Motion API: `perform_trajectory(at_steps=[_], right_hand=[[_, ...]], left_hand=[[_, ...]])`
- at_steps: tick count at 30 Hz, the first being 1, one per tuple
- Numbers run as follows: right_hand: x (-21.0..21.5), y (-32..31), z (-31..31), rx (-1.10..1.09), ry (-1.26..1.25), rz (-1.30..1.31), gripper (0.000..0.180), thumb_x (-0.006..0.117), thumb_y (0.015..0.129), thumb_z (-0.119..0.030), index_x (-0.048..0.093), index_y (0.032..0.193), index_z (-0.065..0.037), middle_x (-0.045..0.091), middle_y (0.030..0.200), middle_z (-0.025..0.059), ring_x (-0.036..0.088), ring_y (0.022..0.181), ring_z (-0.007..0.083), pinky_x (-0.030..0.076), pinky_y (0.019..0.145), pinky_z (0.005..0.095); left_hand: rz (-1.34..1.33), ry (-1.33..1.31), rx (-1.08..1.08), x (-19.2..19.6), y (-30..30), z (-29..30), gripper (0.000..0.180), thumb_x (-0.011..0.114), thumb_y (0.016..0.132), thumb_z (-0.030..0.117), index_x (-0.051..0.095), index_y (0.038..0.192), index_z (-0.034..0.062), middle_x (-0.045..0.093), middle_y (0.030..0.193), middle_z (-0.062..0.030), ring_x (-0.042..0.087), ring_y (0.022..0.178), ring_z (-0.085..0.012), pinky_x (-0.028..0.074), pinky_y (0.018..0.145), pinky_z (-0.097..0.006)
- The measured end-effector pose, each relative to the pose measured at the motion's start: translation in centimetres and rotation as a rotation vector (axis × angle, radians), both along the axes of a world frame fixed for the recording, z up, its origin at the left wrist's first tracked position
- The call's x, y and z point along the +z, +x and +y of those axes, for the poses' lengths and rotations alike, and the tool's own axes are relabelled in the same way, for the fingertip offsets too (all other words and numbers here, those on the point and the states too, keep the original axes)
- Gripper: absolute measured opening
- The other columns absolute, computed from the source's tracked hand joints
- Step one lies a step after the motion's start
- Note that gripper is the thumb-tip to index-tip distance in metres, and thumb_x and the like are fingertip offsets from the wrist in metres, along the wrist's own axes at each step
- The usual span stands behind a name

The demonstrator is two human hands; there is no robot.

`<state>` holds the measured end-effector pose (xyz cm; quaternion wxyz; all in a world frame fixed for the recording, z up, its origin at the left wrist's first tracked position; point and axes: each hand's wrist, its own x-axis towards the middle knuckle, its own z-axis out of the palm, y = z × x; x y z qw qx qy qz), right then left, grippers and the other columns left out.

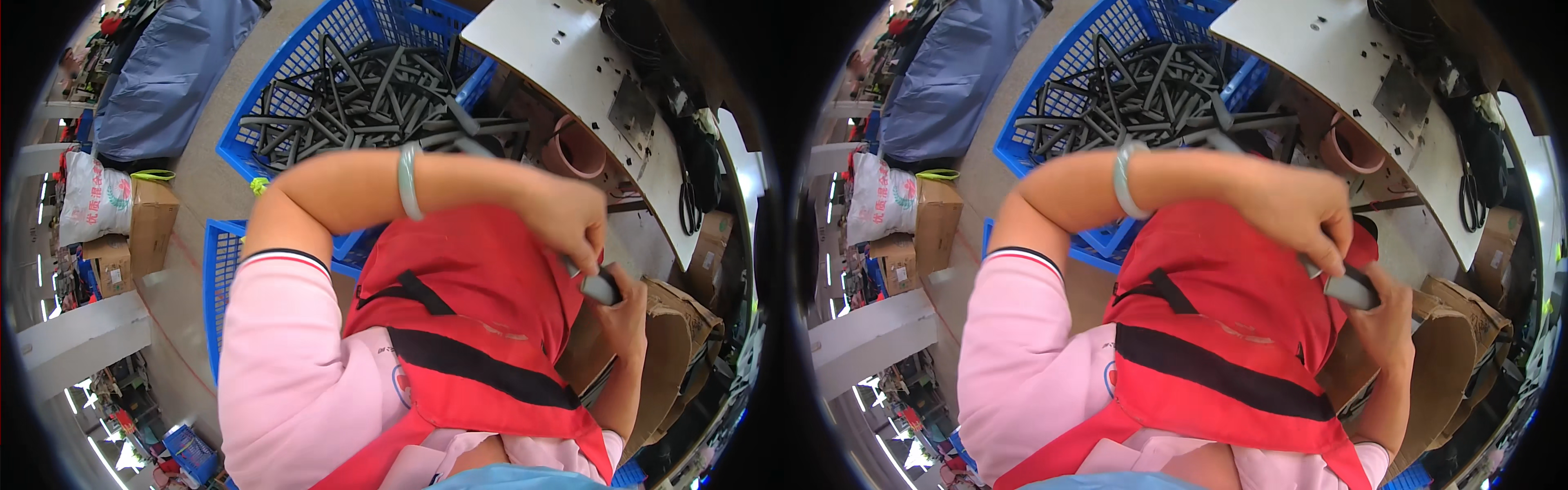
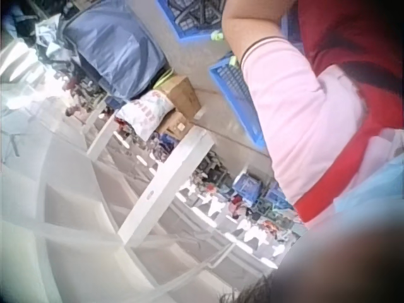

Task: Feeding foam tubes into an industrial machine and trimming them with scissors.

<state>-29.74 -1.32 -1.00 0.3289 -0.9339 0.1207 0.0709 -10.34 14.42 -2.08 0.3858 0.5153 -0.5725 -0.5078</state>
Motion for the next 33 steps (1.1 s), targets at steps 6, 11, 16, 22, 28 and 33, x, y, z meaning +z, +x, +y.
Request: perform_trajectory(at_steps=[6, 11, 16, 22, 28, 33], right_hand=[[4.9, 3.1, -1.8, -0.199, -0.044, -0.412, 0.028, 0.077, 0.071, -0.001, 0.062, 0.094, 0.004, 0.064, 0.078, 0.0027, 0.058, 0.073, 0.0108, 0.048, 0.068, 0.0266], [3.7, 5.5, -5.1, -0.015, -0.561, -0.521, 0.034, 0.078, 0.065, -0.006, 0.06, 0.093, -0.003, 0.061, 0.08, 0.0175, 0.061, 0.076, 0.0363, 0.048, 0.066, 0.0368], [1.0, 8.0, -8.2, -0.003, -0.592, -0.331, 0.025, 0.07, 0.071, -0.012, 0.059, 0.092, -0.007, 0.064, 0.081, 0.0147, 0.062, 0.081, 0.0372, 0.046, 0.068, 0.0459], [1.8, 9.7, -12.4, -0.135, -0.647, -0.396, 0.023, 0.068, 0.075, -0.02, 0.062, 0.094, -0.008, 0.064, 0.074, 0.014, 0.063, 0.078, 0.0358, 0.047, 0.068, 0.0449], [1.2, 11.0, -14.7, -0.205, -0.597, -0.345, 0.032, 0.073, 0.073, -0.018, 0.064, 0.102, -0.008, 0.065, 0.082, 0.0161, 0.063, 0.083, 0.0355, 0.048, 0.072, 0.043], [0.7, 11.9, -15.7, -0.209, -0.58, -0.341, 0.035, 0.073, 0.073, -0.019, 0.065, 0.106, -0.008, 0.066, 0.081, 0.0166, 0.064, 0.082, 0.0355, 0.049, 0.073, 0.0431]], left_hand=[[-0.892, -0.213, 0.138, 15.0, 1.6, -0.4, 0.029, 0.058, 0.077, 0.02, 0.067, 0.081, -0.0063, 0.065, 0.074, -0.02, 0.063, 0.064, -0.0325, 0.049, 0.056, -0.043], [-0.889, -0.318, 0.214, 8.7, 4.7, -3.4, 0.026, 0.063, 0.078, 0.024, 0.068, 0.08, -0.0012, 0.06, 0.063, -0.0156, 0.06, 0.057, -0.0316, 0.049, 0.06, -0.039], [-0.6, -0.206, 0.337, 3.0, 6.1, -6.1, 0.027, 0.064, 0.083, 0.022, 0.07, 0.093, -0.0019, 0.067, 0.073, -0.0138, 0.063, 0.068, -0.0177, 0.049, 0.067, -0.032], [-0.609, -0.193, 0.588, 3.9, 7.0, -11.1, 0.029, 0.065, 0.085, 0.024, 0.069, 0.096, -0.0027, 0.069, 0.077, -0.0103, 0.062, 0.072, -0.0151, 0.048, 0.07, -0.03], [-0.548, -0.18, 0.612, 2.6, 8.5, -14.2, 0.03, 0.065, 0.087, 0.024, 0.069, 0.098, -0.0032, 0.066, 0.074, -0.006, 0.058, 0.069, -0.0131, 0.047, 0.068, -0.028], [-0.507, -0.074, 0.618, 2.3, 9.6, -15.2, 0.029, 0.064, 0.086, 0.025, 0.072, 0.099, 0.0008, 0.07, 0.081, -0.0115, 0.063, 0.073, -0.0195, 0.049, 0.07, -0.032]])
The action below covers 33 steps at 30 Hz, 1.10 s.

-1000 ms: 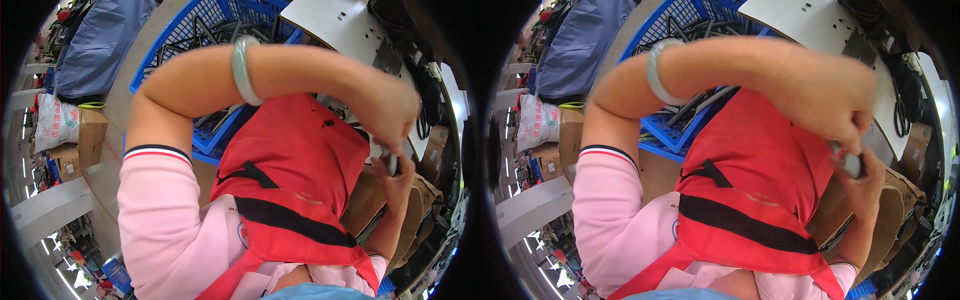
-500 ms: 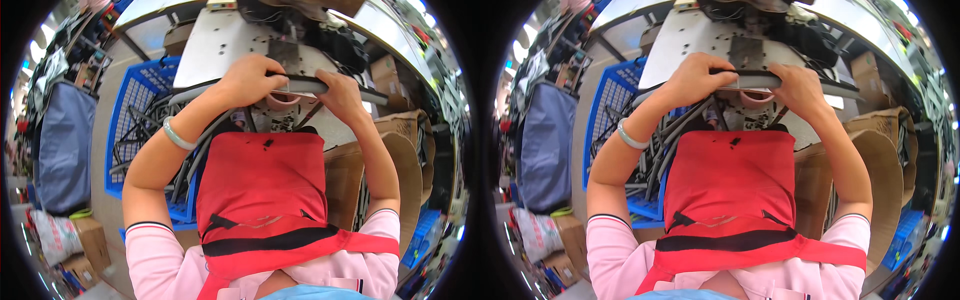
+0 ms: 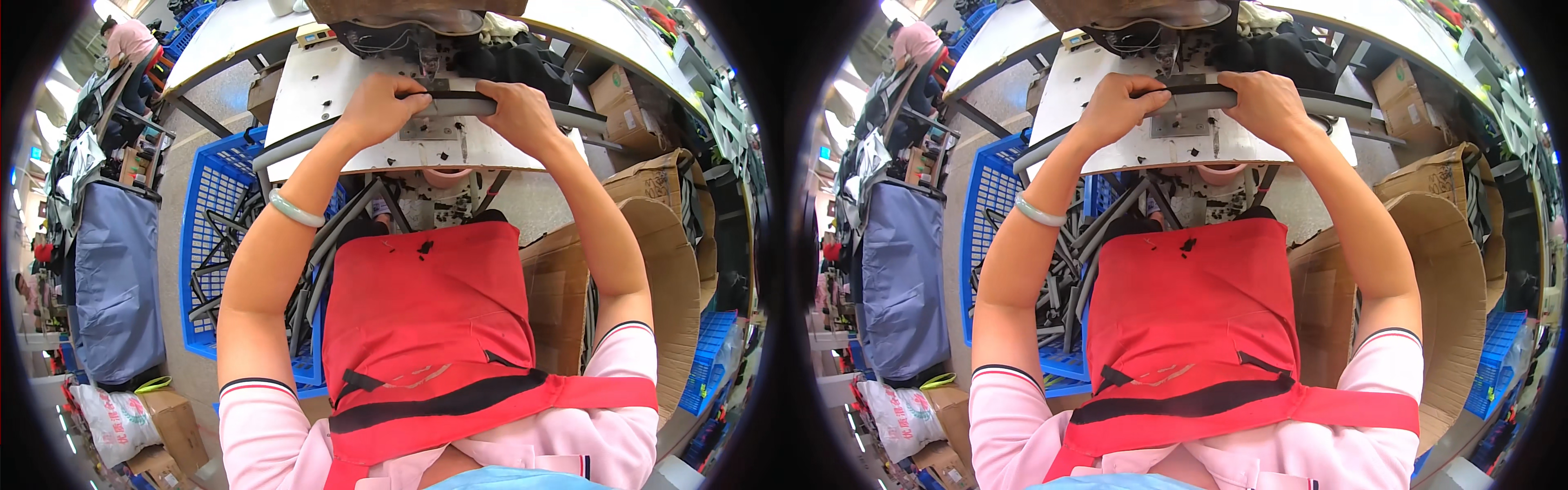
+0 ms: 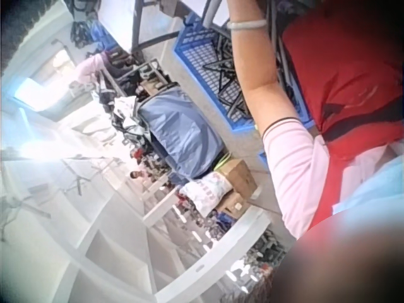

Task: Feeding foam tubes into an industrial machine and trimming them with scissors.

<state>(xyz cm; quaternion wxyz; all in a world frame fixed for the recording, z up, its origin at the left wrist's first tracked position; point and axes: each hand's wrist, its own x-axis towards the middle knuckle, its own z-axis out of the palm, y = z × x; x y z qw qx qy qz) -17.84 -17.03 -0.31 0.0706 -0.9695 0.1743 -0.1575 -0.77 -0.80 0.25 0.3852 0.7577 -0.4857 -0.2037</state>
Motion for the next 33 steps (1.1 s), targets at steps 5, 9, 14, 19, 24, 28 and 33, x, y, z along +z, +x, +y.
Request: perform_trajectory(at_steps=[5, 9, 14, 19, 24, 28, 33], right_hand=[[0.1, 0.7, -0.2, 0.004, -0.027, 0.005, 0.037, 0.072, 0.074, -0.021, 0.065, 0.108, -0.009, 0.067, 0.086, 0.0175, 0.064, 0.085, 0.0362, 0.05, 0.075, 0.0434], [0.3, 1.5, -1.1, 0.021, -0.082, -0.04, 0.04, 0.071, 0.074, -0.022, 0.066, 0.112, -0.01, 0.068, 0.089, 0.0182, 0.065, 0.087, 0.0365, 0.051, 0.078, 0.0429], [-0.1, 2.8, -2.4, -0.033, -0.06, -0.004, 0.046, 0.07, 0.075, -0.024, 0.065, 0.119, -0.009, 0.068, 0.099, 0.0201, 0.065, 0.092, 0.0357, 0.051, 0.083, 0.0413], [0.1, -1.6, 2.0, 0.091, 0.003, -0.146, 0.028, 0.071, 0.073, -0.017, 0.068, 0.101, -0.009, 0.066, 0.094, 0.0112, 0.065, 0.088, 0.0315, 0.052, 0.074, 0.0415], [-4.2, -0.5, 16.5, 0.653, -0.354, -0.226, 0.017, 0.06, 0.077, -0.017, 0.066, 0.084, -0.004, 0.057, 0.12, 0.0196, 0.051, 0.119, 0.0288, 0.038, 0.106, 0.0343], [-5.6, 2.0, 15.3, 0.528, -0.211, 0.313, 0.012, 0.058, 0.077, -0.014, 0.061, 0.084, -0.005, 0.064, 0.097, 0.0122, 0.063, 0.1, 0.0267, 0.051, 0.083, 0.0375], [-1.4, -2.7, 7.0, 0.22, 0.144, 0.165, 0.041, 0.072, 0.077, -0.018, 0.051, 0.111, -0.011, 0.066, 0.086, 0.0161, 0.064, 0.084, 0.0372, 0.049, 0.073, 0.0479]], left_hand=[[0.025, -0.059, 0.002, -0.5, 0.8, -0.3, 0.03, 0.066, 0.085, 0.024, 0.071, 0.099, -0.0018, 0.069, 0.077, -0.0088, 0.06, 0.068, -0.0144, 0.048, 0.066, -0.03], [0.043, -0.11, -0.027, -0.5, 1.5, -1.3, 0.027, 0.067, 0.087, 0.021, 0.072, 0.099, -0.0017, 0.065, 0.075, -0.0029, 0.053, 0.06, -0.0088, 0.045, 0.056, -0.024], [0.112, -0.155, 0.052, -1.4, 3.4, -2.4, 0.027, 0.068, 0.085, 0.021, 0.072, 0.098, -0.0019, 0.066, 0.071, -0.0065, 0.058, 0.06, -0.0117, 0.047, 0.057, -0.03], [-0.099, -0.122, 0.052, 0.7, 3.1, 1.4, 0.026, 0.068, 0.083, 0.025, 0.073, 0.095, 0.0019, 0.069, 0.075, -0.0116, 0.062, 0.063, -0.0186, 0.05, 0.063, -0.033], [-0.134, -0.072, -0.255, 0.9, -4.4, 0.1, 0.026, 0.067, 0.08, 0.025, 0.072, 0.088, 0.0006, 0.069, 0.082, -0.0196, 0.066, 0.072, -0.0284, 0.051, 0.071, -0.035], [0.117, -0.199, -0.196, -0.2, -6.0, -0.2, 0.029, 0.067, 0.082, 0.027, 0.072, 0.09, 0.0, 0.07, 0.082, -0.0178, 0.066, 0.073, -0.0239, 0.051, 0.071, -0.033], [0.35, 0.233, -0.198, -4.4, -0.6, 5.7, 0.036, 0.063, 0.09, 0.032, 0.07, 0.094, -0.0031, 0.069, 0.079, -0.0075, 0.062, 0.072, -0.0151, 0.051, 0.07, -0.031]])
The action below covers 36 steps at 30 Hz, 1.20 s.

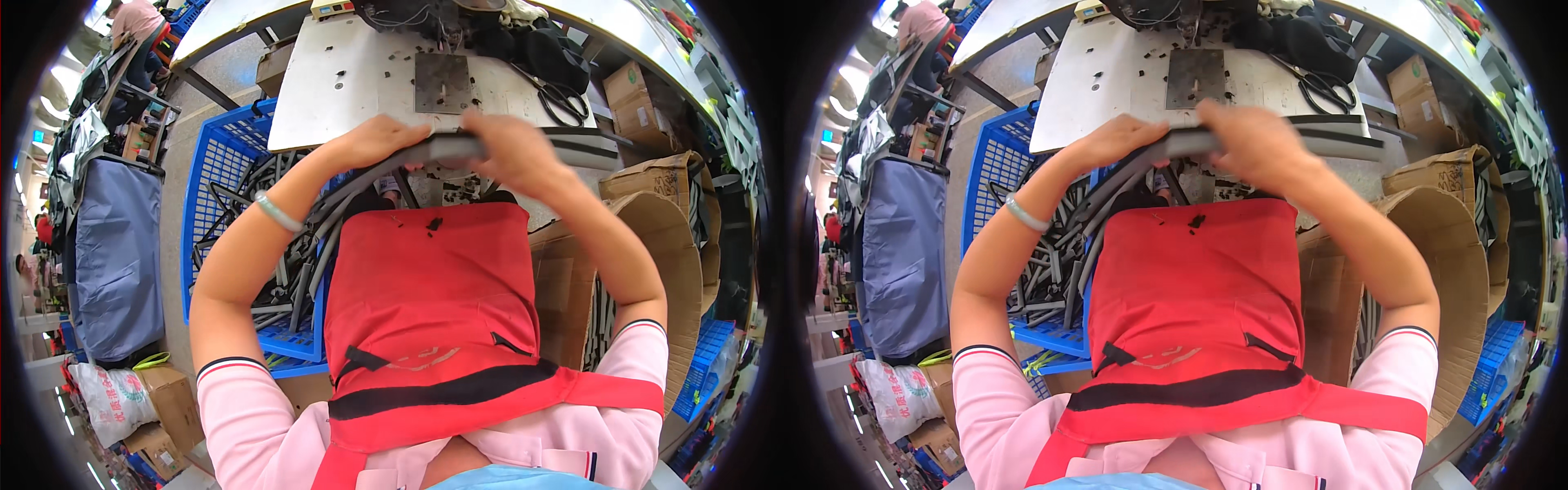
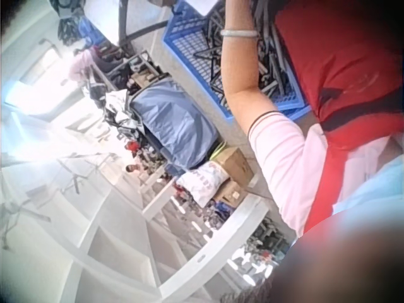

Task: Feeding foam tubes into an industrial machine and trimming them with scissors.

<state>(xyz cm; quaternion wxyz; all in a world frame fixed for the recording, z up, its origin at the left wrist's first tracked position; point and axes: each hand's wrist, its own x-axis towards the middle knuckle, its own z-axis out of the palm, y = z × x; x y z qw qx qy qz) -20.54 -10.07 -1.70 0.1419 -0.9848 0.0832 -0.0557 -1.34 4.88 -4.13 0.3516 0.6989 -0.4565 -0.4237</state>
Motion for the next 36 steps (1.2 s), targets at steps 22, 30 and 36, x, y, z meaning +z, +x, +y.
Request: perform_trajectory(at_steps=[22, 30, 36], right_hand=[[2.4, 1.2, -7.7, -0.158, -0.088, -0.174, 0.04, 0.072, 0.08, -0.024, 0.057, 0.112, -0.004, 0.065, 0.1, 0.0181, 0.06, 0.096, 0.0386, 0.048, 0.083, 0.0426], [2.3, 2.8, -9.3, -0.168, -0.083, -0.217, 0.044, 0.072, 0.079, -0.026, 0.059, 0.115, -0.004, 0.066, 0.098, 0.0208, 0.061, 0.091, 0.0397, 0.049, 0.081, 0.0416], [2.0, 2.6, -12.5, -0.336, -0.002, -0.315, 0.042, 0.068, 0.084, -0.027, 0.058, 0.119, -0.004, 0.067, 0.096, 0.0228, 0.065, 0.089, 0.0371, 0.049, 0.079, 0.0413]], left_hand=[[0.06, -0.269, 0.268, 3.9, 2.5, -4.1, 0.03, 0.072, 0.083, 0.021, 0.071, 0.099, -0.0039, 0.06, 0.068, -0.001, 0.047, 0.053, -0.0066, 0.036, 0.048, -0.021], [0.032, -0.252, 0.307, 4.4, 3.3, -5.5, 0.029, 0.066, 0.089, 0.018, 0.068, 0.108, -0.0038, 0.057, 0.069, 0.0007, 0.041, 0.052, -0.0045, 0.03, 0.047, -0.02], [0.165, -0.356, 0.422, 2.6, 6.1, -5.7, 0.026, 0.067, 0.088, 0.02, 0.072, 0.102, -0.0011, 0.068, 0.081, -0.0057, 0.055, 0.06, -0.0099, 0.042, 0.052, -0.022]])
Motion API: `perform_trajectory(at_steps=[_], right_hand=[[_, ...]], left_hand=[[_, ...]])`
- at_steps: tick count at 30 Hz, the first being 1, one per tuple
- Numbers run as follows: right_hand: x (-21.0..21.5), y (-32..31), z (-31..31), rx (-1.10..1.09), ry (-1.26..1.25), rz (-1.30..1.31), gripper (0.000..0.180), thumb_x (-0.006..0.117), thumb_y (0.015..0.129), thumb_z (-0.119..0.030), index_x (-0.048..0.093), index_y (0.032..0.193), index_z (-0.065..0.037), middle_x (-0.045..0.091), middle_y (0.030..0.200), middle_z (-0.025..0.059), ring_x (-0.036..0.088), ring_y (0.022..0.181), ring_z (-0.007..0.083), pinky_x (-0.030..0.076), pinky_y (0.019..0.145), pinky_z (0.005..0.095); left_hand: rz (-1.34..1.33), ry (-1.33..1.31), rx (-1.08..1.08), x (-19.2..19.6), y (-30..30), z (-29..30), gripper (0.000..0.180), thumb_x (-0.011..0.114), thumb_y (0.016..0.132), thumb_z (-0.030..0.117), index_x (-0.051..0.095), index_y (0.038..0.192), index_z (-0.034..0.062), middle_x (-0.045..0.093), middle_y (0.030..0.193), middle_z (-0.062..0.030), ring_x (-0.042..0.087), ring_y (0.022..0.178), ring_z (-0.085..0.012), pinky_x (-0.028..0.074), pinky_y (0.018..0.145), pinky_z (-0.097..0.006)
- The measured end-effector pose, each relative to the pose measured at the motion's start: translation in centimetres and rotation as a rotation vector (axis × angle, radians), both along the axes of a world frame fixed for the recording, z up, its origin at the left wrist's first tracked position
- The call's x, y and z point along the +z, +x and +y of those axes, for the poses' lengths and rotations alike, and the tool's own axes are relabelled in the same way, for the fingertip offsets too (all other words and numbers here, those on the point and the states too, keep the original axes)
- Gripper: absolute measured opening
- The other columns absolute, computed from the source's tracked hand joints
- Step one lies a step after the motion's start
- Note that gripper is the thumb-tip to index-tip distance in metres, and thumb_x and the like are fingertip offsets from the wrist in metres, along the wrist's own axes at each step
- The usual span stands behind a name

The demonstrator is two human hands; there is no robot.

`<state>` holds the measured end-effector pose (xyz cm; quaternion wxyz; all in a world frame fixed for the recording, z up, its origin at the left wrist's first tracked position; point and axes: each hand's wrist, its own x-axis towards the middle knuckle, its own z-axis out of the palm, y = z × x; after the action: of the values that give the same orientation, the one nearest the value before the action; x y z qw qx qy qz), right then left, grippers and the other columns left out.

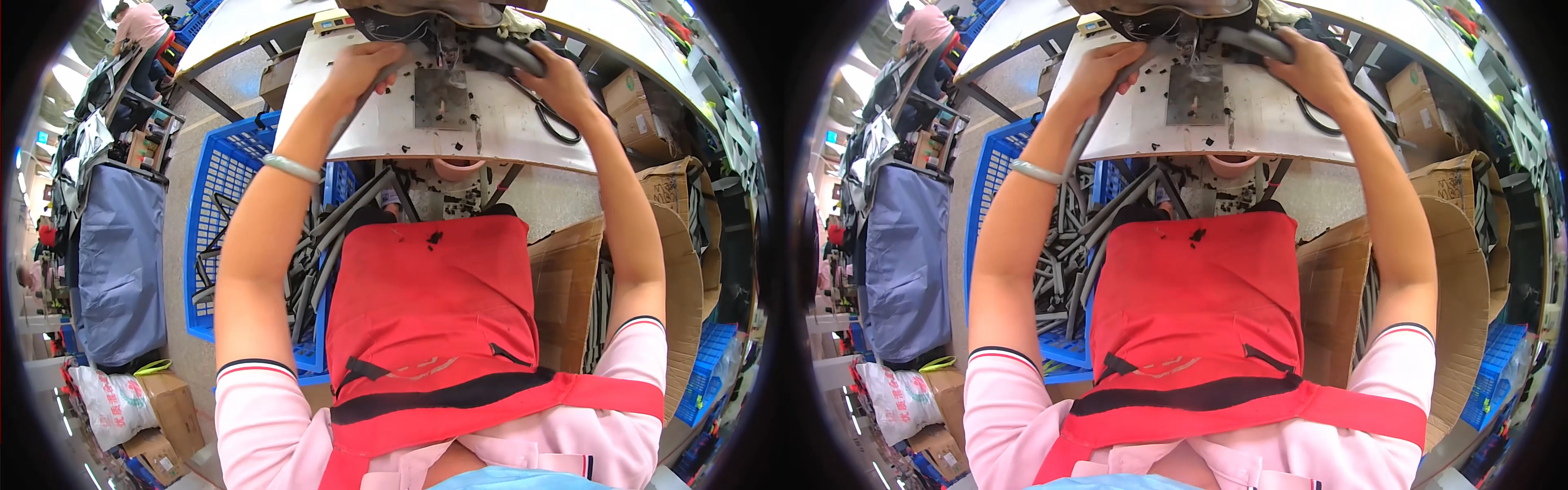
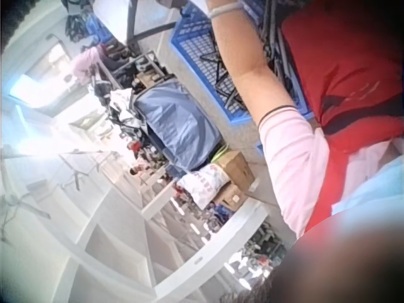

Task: Feeding foam tubes into an industrial machine and trimming them with scissors.

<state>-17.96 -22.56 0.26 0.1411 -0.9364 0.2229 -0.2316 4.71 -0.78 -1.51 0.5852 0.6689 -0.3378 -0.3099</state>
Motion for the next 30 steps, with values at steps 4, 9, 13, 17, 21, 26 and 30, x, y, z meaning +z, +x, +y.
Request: perform_trajectory(at_steps=[4, 9, 13, 17, 21, 26, 30], right_hand=[[-1.6, -2.4, 8.1, 0.343, -0.249, 0.072, 0.031, 0.064, 0.078, -0.017, 0.063, 0.108, -0.009, 0.064, 0.098, 0.0155, 0.062, 0.096, 0.0335, 0.051, 0.083, 0.0391], [-7.0, 0.0, 22.3, 0.585, -0.609, -0.014, 0.016, 0.055, 0.081, -0.017, 0.065, 0.087, -0.005, 0.066, 0.099, 0.0129, 0.061, 0.103, 0.0251, 0.046, 0.091, 0.0382], [-3.5, -0.1, 19.0, 0.49, 0.018, 0.492, 0.012, 0.064, 0.077, -0.013, 0.061, 0.086, -0.006, 0.067, 0.092, 0.017, 0.065, 0.094, 0.0315, 0.049, 0.081, 0.0454], [-0.6, -3.6, 11.3, 0.265, -0.044, 0.263, 0.034, 0.07, 0.077, -0.019, 0.054, 0.104, -0.005, 0.065, 0.09, 0.0196, 0.061, 0.095, 0.0384, 0.048, 0.08, 0.0461], [0.5, -5.3, 9.1, 0.179, 0.218, 0.202, 0.055, 0.073, 0.079, -0.024, 0.046, 0.121, -0.003, 0.064, 0.097, 0.0253, 0.061, 0.093, 0.0419, 0.047, 0.08, 0.044], [1.9, -4.2, 7.5, 0.155, 0.133, 0.167, 0.062, 0.077, 0.077, -0.024, 0.047, 0.126, 0.0, 0.065, 0.099, 0.0249, 0.062, 0.095, 0.0404, 0.047, 0.085, 0.0391], [2.2, -3.1, 6.4, 0.135, 0.141, 0.225, 0.067, 0.076, 0.078, -0.023, 0.045, 0.132, 0.002, 0.065, 0.102, 0.0266, 0.062, 0.092, 0.0388, 0.047, 0.086, 0.0368]], left_hand=[[-0.571, 0.196, -0.219, 0.4, -2.3, 2.2, 0.027, 0.068, 0.085, 0.024, 0.073, 0.095, -0.0004, 0.071, 0.08, -0.0065, 0.062, 0.071, -0.0134, 0.051, 0.071, -0.028], [-0.443, 0.121, -0.418, 1.3, -11.0, 0.5, 0.032, 0.067, 0.087, 0.028, 0.072, 0.096, -0.0022, 0.069, 0.076, -0.0039, 0.06, 0.071, -0.0118, 0.05, 0.07, -0.027], [-0.116, 0.071, -0.435, -1.7, -7.8, 2.9, 0.031, 0.063, 0.092, 0.027, 0.071, 0.1, -0.0011, 0.069, 0.079, -0.004, 0.06, 0.073, -0.0121, 0.05, 0.07, -0.026], [-0.23, 0.423, -0.407, -3.5, -5.6, 7.5, 0.028, 0.061, 0.094, 0.026, 0.07, 0.102, 0.0005, 0.068, 0.079, -0.0041, 0.06, 0.072, -0.0107, 0.049, 0.068, -0.025], [-0.021, 0.245, -0.332, 0.6, -7.3, 7.0, 0.032, 0.067, 0.089, 0.03, 0.071, 0.098, -0.0004, 0.064, 0.07, -0.0033, 0.052, 0.061, -0.0072, 0.042, 0.056, -0.025], [-0.395, 0.127, -0.186, 1.4, -5.3, 4.1, 0.033, 0.07, 0.083, 0.028, 0.072, 0.098, -0.0013, 0.061, 0.065, -0.0031, 0.052, 0.057, -0.0076, 0.041, 0.052, -0.025], [-0.416, 0.142, -0.153, 1.4, -4.3, 2.5, 0.034, 0.071, 0.082, 0.03, 0.073, 0.098, 0.0003, 0.06, 0.064, -0.0026, 0.052, 0.056, -0.0079, 0.04, 0.05, -0.025]])
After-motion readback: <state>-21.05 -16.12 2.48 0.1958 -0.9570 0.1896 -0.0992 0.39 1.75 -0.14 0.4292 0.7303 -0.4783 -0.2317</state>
